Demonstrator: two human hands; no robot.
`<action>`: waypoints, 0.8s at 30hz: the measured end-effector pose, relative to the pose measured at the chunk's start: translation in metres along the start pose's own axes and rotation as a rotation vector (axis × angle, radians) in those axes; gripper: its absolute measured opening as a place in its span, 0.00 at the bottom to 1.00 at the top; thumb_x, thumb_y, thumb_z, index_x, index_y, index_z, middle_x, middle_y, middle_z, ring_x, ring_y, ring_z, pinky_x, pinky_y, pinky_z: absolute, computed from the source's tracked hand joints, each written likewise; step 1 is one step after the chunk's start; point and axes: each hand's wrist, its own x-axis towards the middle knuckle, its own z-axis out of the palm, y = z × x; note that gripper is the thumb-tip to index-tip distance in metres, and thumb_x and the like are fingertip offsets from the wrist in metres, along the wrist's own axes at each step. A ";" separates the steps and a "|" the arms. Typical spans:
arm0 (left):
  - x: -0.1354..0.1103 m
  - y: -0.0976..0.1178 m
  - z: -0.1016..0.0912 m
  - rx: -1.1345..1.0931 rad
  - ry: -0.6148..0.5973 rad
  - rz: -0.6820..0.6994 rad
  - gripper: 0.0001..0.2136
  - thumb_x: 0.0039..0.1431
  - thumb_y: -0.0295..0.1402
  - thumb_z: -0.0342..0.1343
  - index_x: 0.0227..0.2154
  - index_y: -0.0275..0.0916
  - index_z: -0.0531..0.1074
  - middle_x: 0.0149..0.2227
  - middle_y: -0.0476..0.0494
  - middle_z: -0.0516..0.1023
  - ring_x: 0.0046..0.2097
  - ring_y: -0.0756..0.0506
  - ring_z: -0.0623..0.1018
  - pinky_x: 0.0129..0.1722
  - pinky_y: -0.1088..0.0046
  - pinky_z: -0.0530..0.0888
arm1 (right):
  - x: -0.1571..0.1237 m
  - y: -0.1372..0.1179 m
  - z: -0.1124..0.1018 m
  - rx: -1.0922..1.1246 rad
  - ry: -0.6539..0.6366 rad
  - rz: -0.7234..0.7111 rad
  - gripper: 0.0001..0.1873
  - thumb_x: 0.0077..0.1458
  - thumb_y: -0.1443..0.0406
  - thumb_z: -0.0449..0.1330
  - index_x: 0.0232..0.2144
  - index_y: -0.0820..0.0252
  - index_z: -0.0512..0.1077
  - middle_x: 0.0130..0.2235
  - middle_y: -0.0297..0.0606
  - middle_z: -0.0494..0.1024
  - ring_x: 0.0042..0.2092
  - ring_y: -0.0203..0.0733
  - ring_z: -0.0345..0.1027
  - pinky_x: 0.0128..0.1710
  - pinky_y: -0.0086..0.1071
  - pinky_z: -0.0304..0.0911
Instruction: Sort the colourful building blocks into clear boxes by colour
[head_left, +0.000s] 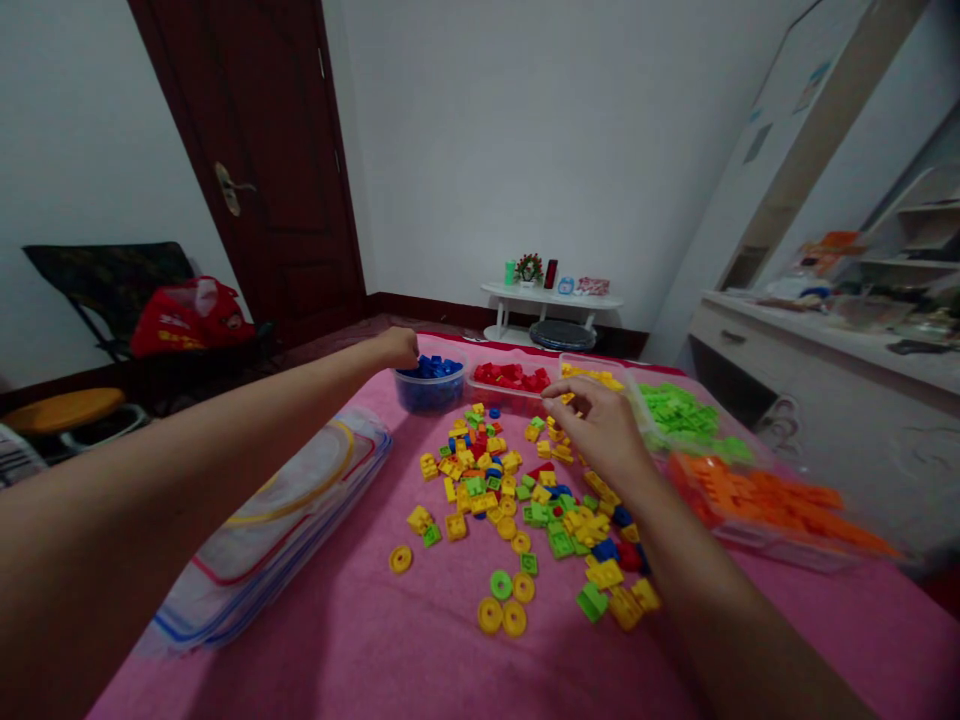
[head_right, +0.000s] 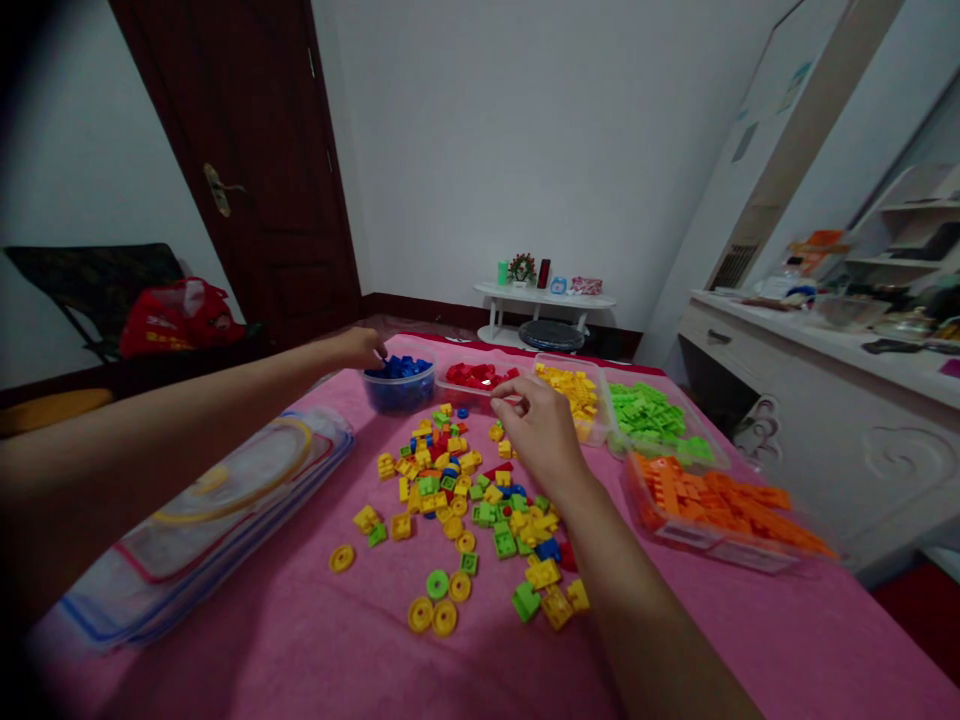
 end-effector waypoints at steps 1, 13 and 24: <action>0.001 0.003 0.002 -0.015 -0.020 -0.025 0.07 0.36 0.24 0.60 0.24 0.33 0.78 0.22 0.43 0.76 0.34 0.43 0.76 0.38 0.72 0.70 | 0.000 0.000 0.000 -0.004 -0.005 0.000 0.07 0.48 0.66 0.56 0.27 0.59 0.74 0.30 0.36 0.75 0.28 0.35 0.64 0.29 0.29 0.58; 0.002 0.011 0.027 0.111 -0.219 0.059 0.11 0.48 0.31 0.54 0.34 0.37 0.79 0.31 0.45 0.79 0.32 0.47 0.75 0.35 0.77 0.69 | 0.000 0.007 0.000 0.012 -0.034 0.043 0.07 0.48 0.65 0.56 0.28 0.60 0.74 0.29 0.36 0.76 0.28 0.36 0.66 0.30 0.30 0.59; -0.045 0.062 0.071 -0.106 0.085 0.331 0.11 0.48 0.30 0.54 0.33 0.37 0.78 0.31 0.45 0.79 0.33 0.48 0.76 0.33 0.77 0.69 | -0.001 0.015 -0.008 -0.082 -0.385 0.101 0.08 0.47 0.66 0.57 0.28 0.60 0.76 0.27 0.35 0.77 0.27 0.36 0.67 0.27 0.28 0.58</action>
